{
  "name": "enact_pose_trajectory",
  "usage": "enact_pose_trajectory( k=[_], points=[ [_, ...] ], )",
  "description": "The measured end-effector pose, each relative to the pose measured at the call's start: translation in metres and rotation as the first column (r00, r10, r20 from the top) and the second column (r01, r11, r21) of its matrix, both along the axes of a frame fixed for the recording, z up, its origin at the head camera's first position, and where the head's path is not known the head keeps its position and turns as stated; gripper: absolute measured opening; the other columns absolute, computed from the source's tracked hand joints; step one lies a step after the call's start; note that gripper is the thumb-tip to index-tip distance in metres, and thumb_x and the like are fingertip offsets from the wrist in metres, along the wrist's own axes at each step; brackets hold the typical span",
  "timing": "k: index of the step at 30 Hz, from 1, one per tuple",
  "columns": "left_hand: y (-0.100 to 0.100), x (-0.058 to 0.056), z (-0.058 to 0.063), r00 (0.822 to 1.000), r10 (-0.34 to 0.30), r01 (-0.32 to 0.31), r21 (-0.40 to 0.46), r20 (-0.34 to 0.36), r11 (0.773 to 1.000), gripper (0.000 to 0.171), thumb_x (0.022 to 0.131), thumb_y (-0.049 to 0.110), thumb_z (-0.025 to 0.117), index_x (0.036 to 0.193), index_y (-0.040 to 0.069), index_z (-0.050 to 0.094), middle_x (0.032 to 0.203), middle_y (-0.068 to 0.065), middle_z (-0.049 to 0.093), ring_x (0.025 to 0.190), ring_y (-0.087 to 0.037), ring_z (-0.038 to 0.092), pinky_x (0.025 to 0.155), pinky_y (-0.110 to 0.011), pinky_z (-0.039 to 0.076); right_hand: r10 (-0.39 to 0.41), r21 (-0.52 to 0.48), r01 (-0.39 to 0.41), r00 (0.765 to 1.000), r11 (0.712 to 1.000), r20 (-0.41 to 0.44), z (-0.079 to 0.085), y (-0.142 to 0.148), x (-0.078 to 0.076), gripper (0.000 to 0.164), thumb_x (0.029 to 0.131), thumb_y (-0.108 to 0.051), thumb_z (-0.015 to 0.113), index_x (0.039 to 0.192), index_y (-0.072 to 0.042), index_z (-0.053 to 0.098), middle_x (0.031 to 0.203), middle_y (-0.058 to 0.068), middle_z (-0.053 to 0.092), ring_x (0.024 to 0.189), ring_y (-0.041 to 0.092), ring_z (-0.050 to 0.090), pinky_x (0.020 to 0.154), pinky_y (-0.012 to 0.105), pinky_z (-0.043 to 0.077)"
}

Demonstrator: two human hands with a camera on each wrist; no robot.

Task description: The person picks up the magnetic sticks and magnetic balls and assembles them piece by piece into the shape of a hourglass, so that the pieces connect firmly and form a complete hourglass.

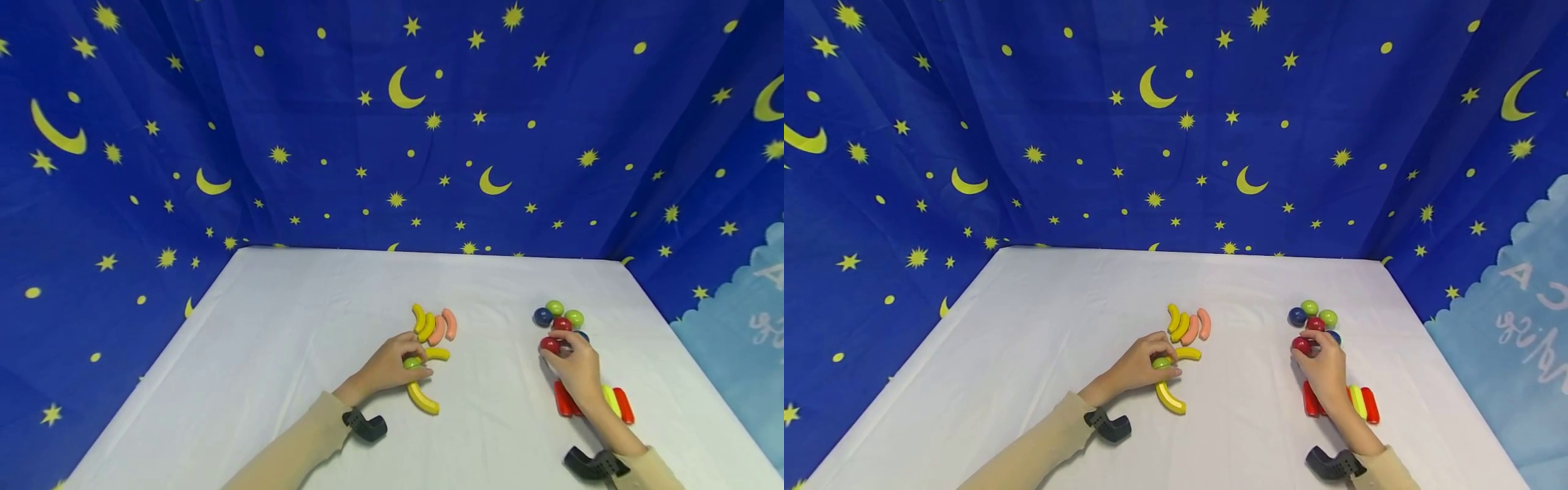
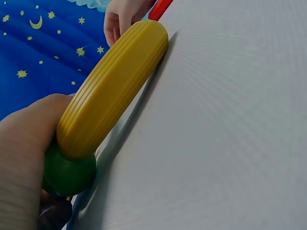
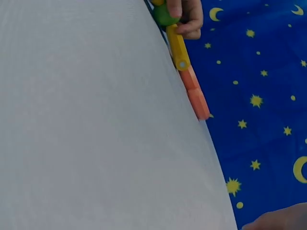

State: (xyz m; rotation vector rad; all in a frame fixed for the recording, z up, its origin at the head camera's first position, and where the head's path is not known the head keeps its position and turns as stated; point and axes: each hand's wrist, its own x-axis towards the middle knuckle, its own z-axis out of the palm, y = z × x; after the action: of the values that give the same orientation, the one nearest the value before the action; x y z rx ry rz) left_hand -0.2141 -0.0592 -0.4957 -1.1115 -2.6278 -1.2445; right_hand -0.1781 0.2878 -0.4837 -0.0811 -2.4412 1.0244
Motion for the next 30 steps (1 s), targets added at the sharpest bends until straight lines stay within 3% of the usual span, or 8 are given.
enact_pose_trajectory(
  k=[7, 10, 14, 20, 23, 27, 30],
  points=[
    [-0.001, 0.0, 0.0, 1.0, -0.012, 0.012, -0.002, -0.019, 1.0, 0.022, 0.08, 0.035, 0.075, 0.085, 0.016, 0.065, 0.079, 0.007, 0.053, 0.071, -0.003, 0.043, 0.065, -0.015, 0.037, 0.189, -0.017, -0.189, 0.982, 0.982, -0.009, -0.004, -0.027, 0.002, 0.03, 0.072, 0.005, 0.076, 0.1, 0.005, 0.066, 0.095, 0.017, 0.067, 0.08, -0.009, 0.053, 0.066, 0.004, 0.047],
    [0.0, -0.001, 0.0, 1.0, -0.001, 0.0, 0.036, 0.017, 0.999, 0.016, 0.088, 0.032, 0.067, 0.085, 0.016, 0.065, 0.073, 0.006, 0.051, 0.066, -0.001, 0.042, 0.061, -0.014, 0.036, 0.243, -0.043, -0.243, 0.97, 0.969, 0.01, -0.006, -0.042, 0.001, 0.03, 0.071, 0.005, 0.076, 0.1, 0.003, 0.066, 0.095, 0.015, 0.068, 0.081, -0.005, 0.057, 0.068, 0.01, 0.051],
    [0.001, -0.003, 0.0, 0.994, 0.056, -0.065, 0.104, 0.093, 0.992, 0.016, 0.094, 0.026, 0.058, 0.089, 0.013, 0.066, 0.066, 0.003, 0.052, 0.059, 0.0, 0.041, 0.056, -0.014, 0.035, 0.305, -0.088, -0.299, 0.95, 0.95, 0.06, -0.006, -0.062, -0.002, 0.031, 0.073, 0.004, 0.076, 0.102, 0.001, 0.066, 0.097, 0.013, 0.068, 0.085, 0.006, 0.062, 0.071, 0.017, 0.054],
    [0.002, -0.003, -0.001, 0.982, 0.11, -0.13, 0.129, 0.152, 0.983, 0.017, 0.088, 0.023, 0.067, 0.096, 0.009, 0.069, 0.074, -0.004, 0.067, 0.059, 0.0, 0.049, 0.055, -0.016, 0.043, 0.388, -0.178, -0.367, 0.916, 0.913, 0.099, -0.006, -0.091, -0.006, 0.031, 0.075, 0.002, 0.075, 0.104, -0.001, 0.066, 0.102, 0.013, 0.068, 0.091, 0.009, 0.062, 0.075, 0.018, 0.054],
    [0.002, -0.003, -0.002, 0.98, 0.11, -0.131, 0.117, 0.166, 0.985, 0.02, 0.086, 0.022, 0.069, 0.099, 0.008, 0.07, 0.078, -0.004, 0.069, 0.058, 0.0, 0.049, 0.055, -0.016, 0.043, 0.437, -0.221, -0.41, 0.895, 0.885, 0.09, -0.008, -0.101, -0.008, 0.03, 0.075, 0.0, 0.076, 0.104, -0.001, 0.066, 0.103, 0.015, 0.068, 0.092, 0.008, 0.063, 0.076, 0.018, 0.054],
    [0.003, -0.003, -0.001, 0.974, 0.119, -0.141, 0.101, 0.194, 0.985, 0.022, 0.083, 0.023, 0.072, 0.101, 0.01, 0.07, 0.077, -0.002, 0.069, 0.056, 0.0, 0.048, 0.053, -0.015, 0.041, 0.498, -0.259, -0.467, 0.864, 0.846, 0.069, -0.007, -0.112, -0.009, 0.03, 0.076, -0.002, 0.075, 0.104, 0.002, 0.066, 0.105, 0.018, 0.067, 0.094, 0.017, 0.065, 0.076, 0.021, 0.055],
    [0.003, -0.004, 0.0, 0.972, 0.128, -0.148, 0.089, 0.199, 0.985, 0.023, 0.083, 0.024, 0.073, 0.101, 0.01, 0.07, 0.077, -0.002, 0.069, 0.056, 0.0, 0.047, 0.053, -0.016, 0.04, 0.516, -0.275, -0.482, 0.854, 0.832, 0.067, -0.007, -0.117, -0.009, 0.031, 0.076, -0.001, 0.075, 0.105, 0.002, 0.065, 0.105, 0.019, 0.067, 0.095, 0.02, 0.065, 0.077, 0.023, 0.056]
  ],
)
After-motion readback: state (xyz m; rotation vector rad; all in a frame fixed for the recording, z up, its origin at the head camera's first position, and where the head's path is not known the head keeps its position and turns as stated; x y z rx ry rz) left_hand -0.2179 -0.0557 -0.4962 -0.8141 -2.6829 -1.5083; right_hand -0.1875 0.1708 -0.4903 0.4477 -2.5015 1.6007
